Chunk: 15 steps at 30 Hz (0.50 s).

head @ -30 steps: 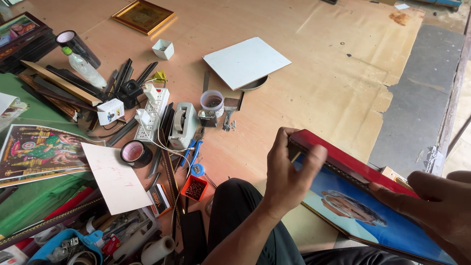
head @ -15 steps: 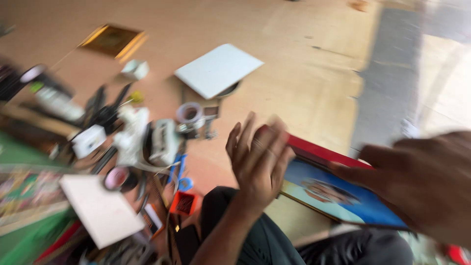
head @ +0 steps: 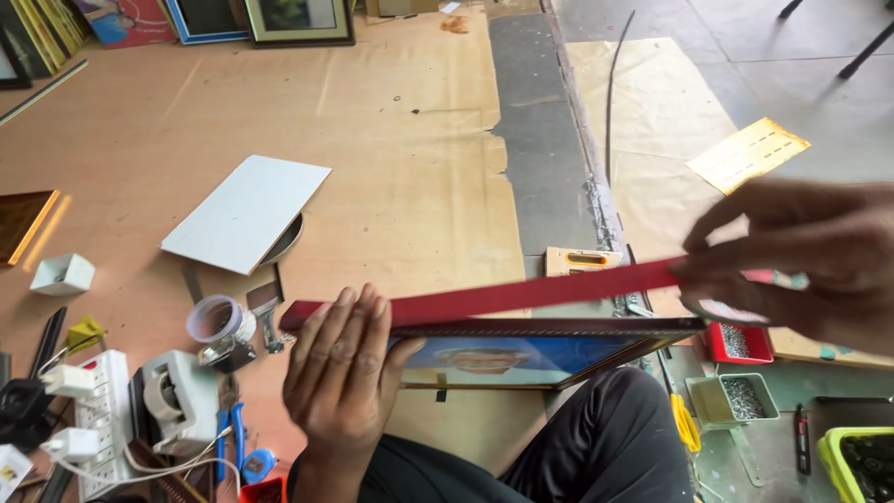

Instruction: Applying adhesive tape to the edges of a picture frame to secure the backing.

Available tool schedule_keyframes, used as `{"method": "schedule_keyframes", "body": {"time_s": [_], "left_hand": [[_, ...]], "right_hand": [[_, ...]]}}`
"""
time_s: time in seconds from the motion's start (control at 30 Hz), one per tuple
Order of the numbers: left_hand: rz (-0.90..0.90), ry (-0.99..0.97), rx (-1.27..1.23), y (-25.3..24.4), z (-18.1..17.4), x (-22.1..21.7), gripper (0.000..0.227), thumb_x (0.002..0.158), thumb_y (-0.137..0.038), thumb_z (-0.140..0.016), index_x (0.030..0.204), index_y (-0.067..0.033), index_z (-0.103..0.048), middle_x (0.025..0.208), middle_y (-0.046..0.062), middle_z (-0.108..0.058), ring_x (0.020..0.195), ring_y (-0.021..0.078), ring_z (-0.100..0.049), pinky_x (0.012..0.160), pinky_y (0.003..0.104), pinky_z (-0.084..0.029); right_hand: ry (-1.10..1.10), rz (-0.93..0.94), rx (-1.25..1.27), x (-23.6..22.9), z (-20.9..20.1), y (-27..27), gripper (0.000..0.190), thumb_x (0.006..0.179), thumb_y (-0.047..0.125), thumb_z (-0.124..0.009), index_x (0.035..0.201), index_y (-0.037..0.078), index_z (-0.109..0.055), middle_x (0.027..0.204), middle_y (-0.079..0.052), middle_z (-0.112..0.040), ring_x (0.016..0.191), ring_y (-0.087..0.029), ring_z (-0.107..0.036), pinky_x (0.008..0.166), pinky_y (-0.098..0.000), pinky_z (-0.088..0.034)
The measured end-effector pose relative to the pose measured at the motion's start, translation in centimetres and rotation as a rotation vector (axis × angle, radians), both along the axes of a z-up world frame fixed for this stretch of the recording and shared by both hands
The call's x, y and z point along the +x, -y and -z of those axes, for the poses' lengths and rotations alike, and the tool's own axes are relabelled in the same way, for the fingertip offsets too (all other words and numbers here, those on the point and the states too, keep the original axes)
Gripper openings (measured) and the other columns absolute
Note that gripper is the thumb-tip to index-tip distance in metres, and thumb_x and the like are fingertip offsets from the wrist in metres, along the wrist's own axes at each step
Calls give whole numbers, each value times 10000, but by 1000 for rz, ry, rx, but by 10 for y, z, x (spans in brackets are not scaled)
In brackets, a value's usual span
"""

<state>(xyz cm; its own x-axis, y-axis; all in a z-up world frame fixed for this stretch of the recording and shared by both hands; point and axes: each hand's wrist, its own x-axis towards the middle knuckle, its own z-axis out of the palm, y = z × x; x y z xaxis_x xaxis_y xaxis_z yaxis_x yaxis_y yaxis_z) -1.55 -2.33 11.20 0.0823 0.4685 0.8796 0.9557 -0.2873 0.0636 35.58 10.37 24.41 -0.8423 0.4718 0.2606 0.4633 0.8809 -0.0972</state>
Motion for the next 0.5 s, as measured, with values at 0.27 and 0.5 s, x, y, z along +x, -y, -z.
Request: {"method": "schedule_keyframes", "body": {"time_s": [0.27,0.5], "left_hand": [[-97,-99,-44,6,-1,8,434,845,-295,-845,1195,-61,-738,1236,120,-736,1238,288,-664,1098,452,-509],[-112,-101,-82,11,2,9,474,815,-301,-856,1207,-65,-731,1271,130,-713,1263,303,-649,1114,481,-508]], "right_hand": [[-265,226,-90,33,31,29,239,706,212,-842,938,267,-853,952,30,-757,689,-65,-710,635,-259,-577],[-196,159,-105,45,46,28,151,744,266,-848,892,246,-833,940,85,-795,833,-81,-755,748,-267,-589]]}}
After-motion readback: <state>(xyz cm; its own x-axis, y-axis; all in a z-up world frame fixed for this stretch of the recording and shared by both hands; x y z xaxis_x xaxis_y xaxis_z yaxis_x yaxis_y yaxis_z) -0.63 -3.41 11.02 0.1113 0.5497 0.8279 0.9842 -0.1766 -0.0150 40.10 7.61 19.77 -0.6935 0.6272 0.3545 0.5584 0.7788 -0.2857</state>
